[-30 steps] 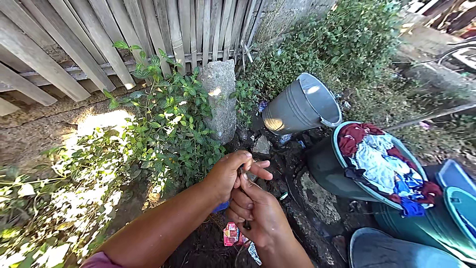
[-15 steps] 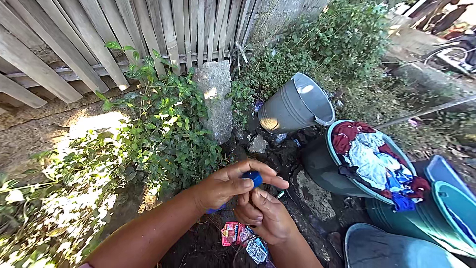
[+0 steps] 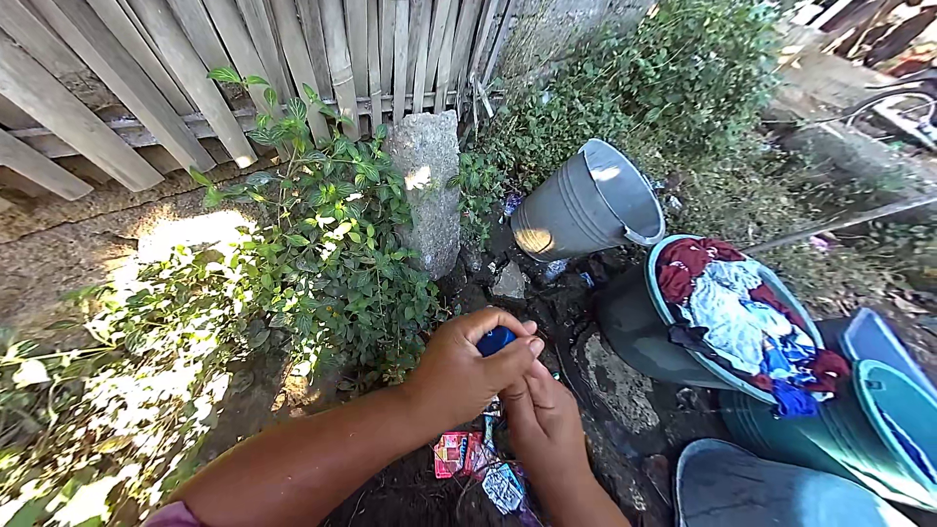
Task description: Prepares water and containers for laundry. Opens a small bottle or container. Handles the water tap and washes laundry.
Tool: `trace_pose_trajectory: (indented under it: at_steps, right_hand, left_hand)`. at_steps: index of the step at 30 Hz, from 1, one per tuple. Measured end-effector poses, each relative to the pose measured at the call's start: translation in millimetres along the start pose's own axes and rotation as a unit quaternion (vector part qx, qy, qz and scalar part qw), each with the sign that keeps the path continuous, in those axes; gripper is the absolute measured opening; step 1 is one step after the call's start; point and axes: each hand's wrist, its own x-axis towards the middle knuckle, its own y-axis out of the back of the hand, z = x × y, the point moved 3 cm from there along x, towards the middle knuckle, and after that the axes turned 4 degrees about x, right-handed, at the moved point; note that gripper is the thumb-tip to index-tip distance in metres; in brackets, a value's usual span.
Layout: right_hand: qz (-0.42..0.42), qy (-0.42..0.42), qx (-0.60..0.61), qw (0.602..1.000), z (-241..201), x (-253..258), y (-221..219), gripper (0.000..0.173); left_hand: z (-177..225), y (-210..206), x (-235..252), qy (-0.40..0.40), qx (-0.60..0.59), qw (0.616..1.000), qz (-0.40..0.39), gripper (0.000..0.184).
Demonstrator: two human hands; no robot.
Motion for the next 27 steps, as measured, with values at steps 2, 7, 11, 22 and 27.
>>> trace_pose_trajectory:
  at_steps: [2, 7, 11, 22, 27]
  right_hand:
    - [0.042, 0.056, -0.094, 0.993, 3, -5, -2, 0.041]
    - [0.043, -0.029, 0.022, 0.998, 25, -24, 4, 0.026]
    - [0.04, -0.08, 0.049, 0.995, 33, -30, 16, 0.021]
    - [0.016, -0.048, 0.047, 0.998, 22, -22, 23, 0.026]
    - [-0.014, 0.005, -0.052, 0.999, 0, -9, 22, 0.04]
  left_hand:
    - [2, -3, 0, -0.06, 0.049, 0.996, 0.039, 0.011]
    - [3, 4, 1, -0.151, 0.184, 0.968, 0.078, 0.014]
    - [-1, 3, -1, -0.156, 0.24, 0.955, 0.078, 0.019]
    - [-2, 6, 1, -0.174, 0.213, 0.958, 0.078, 0.019]
    - [-4, 8, 6, -0.006, -0.048, 0.999, -0.008, 0.024]
